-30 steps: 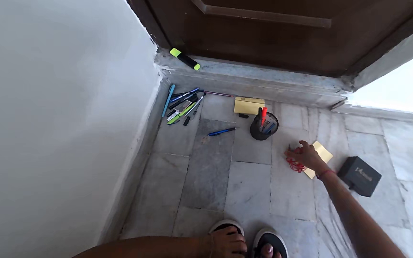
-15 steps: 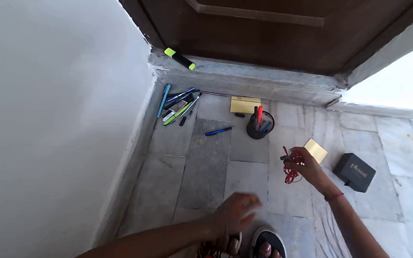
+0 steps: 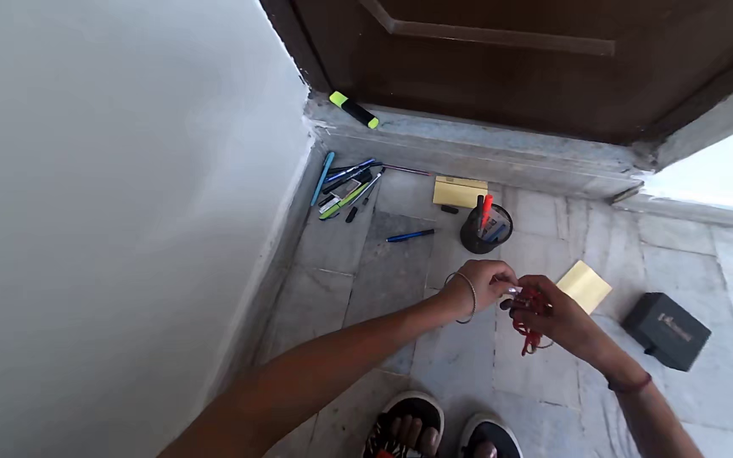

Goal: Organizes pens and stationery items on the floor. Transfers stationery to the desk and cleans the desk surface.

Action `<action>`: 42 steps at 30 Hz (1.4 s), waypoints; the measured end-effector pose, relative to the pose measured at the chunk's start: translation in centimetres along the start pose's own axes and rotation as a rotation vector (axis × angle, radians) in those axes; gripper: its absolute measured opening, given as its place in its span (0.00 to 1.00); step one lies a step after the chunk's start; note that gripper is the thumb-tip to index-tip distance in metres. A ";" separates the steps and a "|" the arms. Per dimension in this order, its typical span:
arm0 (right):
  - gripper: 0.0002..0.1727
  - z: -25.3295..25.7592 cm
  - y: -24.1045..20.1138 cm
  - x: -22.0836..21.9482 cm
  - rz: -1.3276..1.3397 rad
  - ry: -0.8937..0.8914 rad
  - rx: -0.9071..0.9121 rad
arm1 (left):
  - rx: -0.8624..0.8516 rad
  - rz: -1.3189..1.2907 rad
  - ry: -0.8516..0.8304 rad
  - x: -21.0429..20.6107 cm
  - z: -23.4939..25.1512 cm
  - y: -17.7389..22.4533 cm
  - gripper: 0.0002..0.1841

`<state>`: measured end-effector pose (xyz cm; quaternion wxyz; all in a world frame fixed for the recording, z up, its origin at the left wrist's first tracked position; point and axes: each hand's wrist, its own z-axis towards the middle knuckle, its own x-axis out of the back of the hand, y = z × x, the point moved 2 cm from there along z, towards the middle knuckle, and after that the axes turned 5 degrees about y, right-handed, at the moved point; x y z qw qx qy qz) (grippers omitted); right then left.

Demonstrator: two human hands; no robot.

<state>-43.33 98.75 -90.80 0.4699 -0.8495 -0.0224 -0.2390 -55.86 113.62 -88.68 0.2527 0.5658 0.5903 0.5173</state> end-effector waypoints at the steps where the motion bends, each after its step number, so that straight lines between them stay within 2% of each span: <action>1: 0.24 0.1 0.1 0.0 -0.035 -0.015 -0.016 | 0.022 -0.024 0.041 0.2 0.0 -0.5 0.12; 7: 0.14 1.6 1.7 -0.6 -0.079 -0.013 -0.010 | 0.198 -0.284 0.269 0.6 -1.0 -3.5 0.11; 12: 0.08 1.9 1.6 -2.2 0.104 0.041 -0.004 | 0.361 -0.638 0.444 0.3 -2.5 -4.9 0.09; 16: 0.07 1.4 1.1 -3.0 0.198 0.054 -0.045 | 0.412 -0.772 0.512 0.3 -2.9 -5.0 0.08; 21: 0.11 2.5 2.7 -3.8 0.130 0.002 -0.204 | 0.466 -0.819 0.557 0.3 -2.8 -4.1 0.08; 22: 0.15 2.6 3.0 -4.0 0.152 0.005 -0.215 | 0.461 -0.825 0.563 0.1 -2.8 -4.4 0.08; 24: 0.32 2.8 3.9 -3.7 0.112 0.014 -0.199 | 0.462 -0.833 0.564 0.0 -2.8 -4.7 0.10; 26: 0.40 2.5 5.3 -2.3 -0.015 0.134 -0.141 | 0.478 -0.820 0.555 0.1 -3.0 -4.2 0.11; 28: 0.38 1.6 6.8 0.2 -0.079 0.362 -0.181 | 0.484 -0.799 0.552 0.3 -3.2 -3.8 0.11; 30: 0.36 0.7 8.9 2.6 -0.050 0.578 -0.387 | 0.467 -0.795 0.558 0.3 -3.2 -4.2 0.11; 32: 0.39 0.5 11.1 3.9 -0.017 0.661 -0.627 | 0.460 -0.800 0.559 0.0 -3.1 -4.8 0.10; 33: 0.40 0.5 11.7 3.9 -0.016 0.668 -0.682 | 0.471 -0.804 0.555 -0.2 -3.0 -4.8 0.10; 35: 0.41 0.7 11.2 3.0 -0.008 0.658 -0.631 | 0.502 -0.795 0.537 -0.4 -3.0 -4.4 0.11; 39: 0.42 0.5 9.0 0.8 0.083 0.578 -0.409 | 0.523 -0.722 0.467 -1.0 -2.3 -3.9 0.09; 42: 0.33 -1.9 10.2 3.9 -0.056 0.715 -0.247 | 0.498 -0.645 0.409 -1.4 -0.9 -4.0 0.09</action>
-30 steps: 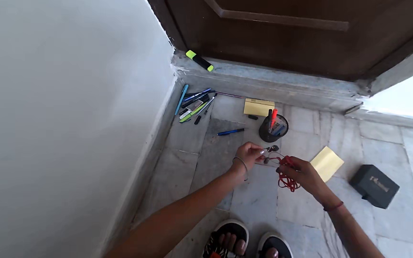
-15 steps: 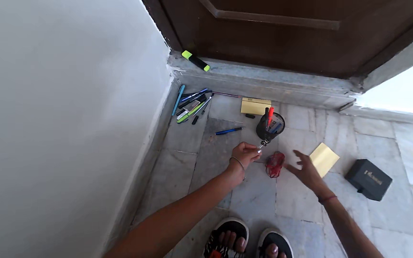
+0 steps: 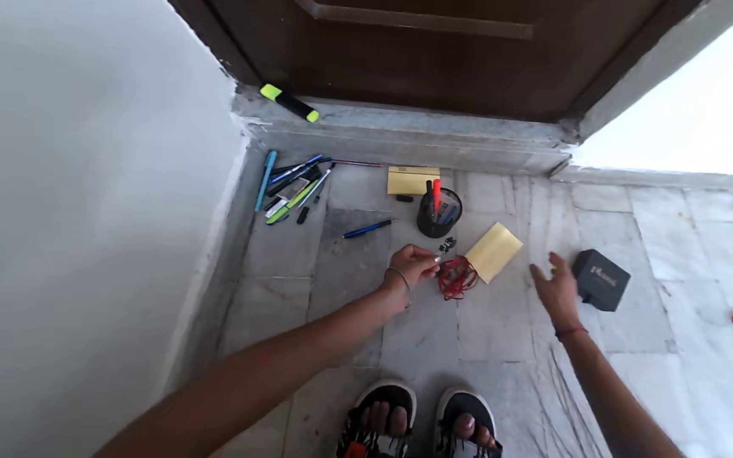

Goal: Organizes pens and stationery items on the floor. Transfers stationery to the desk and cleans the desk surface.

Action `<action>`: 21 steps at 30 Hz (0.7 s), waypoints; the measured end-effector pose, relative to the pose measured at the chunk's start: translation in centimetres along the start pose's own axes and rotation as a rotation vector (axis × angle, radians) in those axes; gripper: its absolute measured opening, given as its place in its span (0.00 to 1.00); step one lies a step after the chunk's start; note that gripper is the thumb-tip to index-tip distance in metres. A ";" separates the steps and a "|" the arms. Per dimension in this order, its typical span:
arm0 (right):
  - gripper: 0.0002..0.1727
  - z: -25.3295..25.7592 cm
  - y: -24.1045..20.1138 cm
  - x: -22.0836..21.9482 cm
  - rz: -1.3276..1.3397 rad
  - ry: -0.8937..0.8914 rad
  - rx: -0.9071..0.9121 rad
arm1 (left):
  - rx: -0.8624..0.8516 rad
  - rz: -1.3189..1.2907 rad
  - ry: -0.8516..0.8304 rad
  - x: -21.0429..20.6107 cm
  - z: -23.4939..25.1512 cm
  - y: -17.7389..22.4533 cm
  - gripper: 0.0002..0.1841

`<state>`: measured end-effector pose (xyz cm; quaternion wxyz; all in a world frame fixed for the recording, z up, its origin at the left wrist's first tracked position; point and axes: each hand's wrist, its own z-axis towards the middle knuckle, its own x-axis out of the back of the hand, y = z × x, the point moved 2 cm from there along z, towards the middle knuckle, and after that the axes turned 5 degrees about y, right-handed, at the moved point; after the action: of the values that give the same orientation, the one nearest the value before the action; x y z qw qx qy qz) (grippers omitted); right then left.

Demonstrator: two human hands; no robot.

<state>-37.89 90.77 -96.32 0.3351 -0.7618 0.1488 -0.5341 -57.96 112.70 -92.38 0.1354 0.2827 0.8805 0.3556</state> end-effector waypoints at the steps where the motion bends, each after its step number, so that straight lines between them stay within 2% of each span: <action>1: 0.28 0.5 1.3 1.9 -0.024 0.085 0.040 | -0.016 0.046 -0.027 -0.2 0.3 0.2 0.09; 4: 0.22 2.3 5.4 8.9 -0.147 0.359 -0.017 | -0.064 0.251 -0.128 -0.9 1.0 1.1 0.10; 7: 0.24 3.2 11.1 15.0 -0.268 0.465 -0.304 | -0.056 0.458 -0.223 -1.5 1.1 2.3 0.12; 10: 0.33 3.7 17.9 19.3 -0.371 0.403 -0.504 | -0.035 0.565 -0.273 -1.9 1.4 3.3 0.12; 13: 0.42 4.8 22.3 21.7 -0.447 0.330 -0.592 | -0.031 0.590 -0.311 -1.8 2.1 3.7 0.10; 18: 0.44 8.8 26.5 24.3 -0.454 0.227 -0.581 | 0.003 0.540 -0.372 -0.9 3.3 3.3 0.06; 21: 0.41 11.4 28.5 24.9 -0.462 0.198 -0.543 | 0.059 0.516 -0.368 -0.8 3.6 3.0 0.05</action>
<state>-14.17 59.37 -99.93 -0.0246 -0.7811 0.1410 -0.6078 -54.50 115.93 -92.84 0.1894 0.5602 0.7503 0.2954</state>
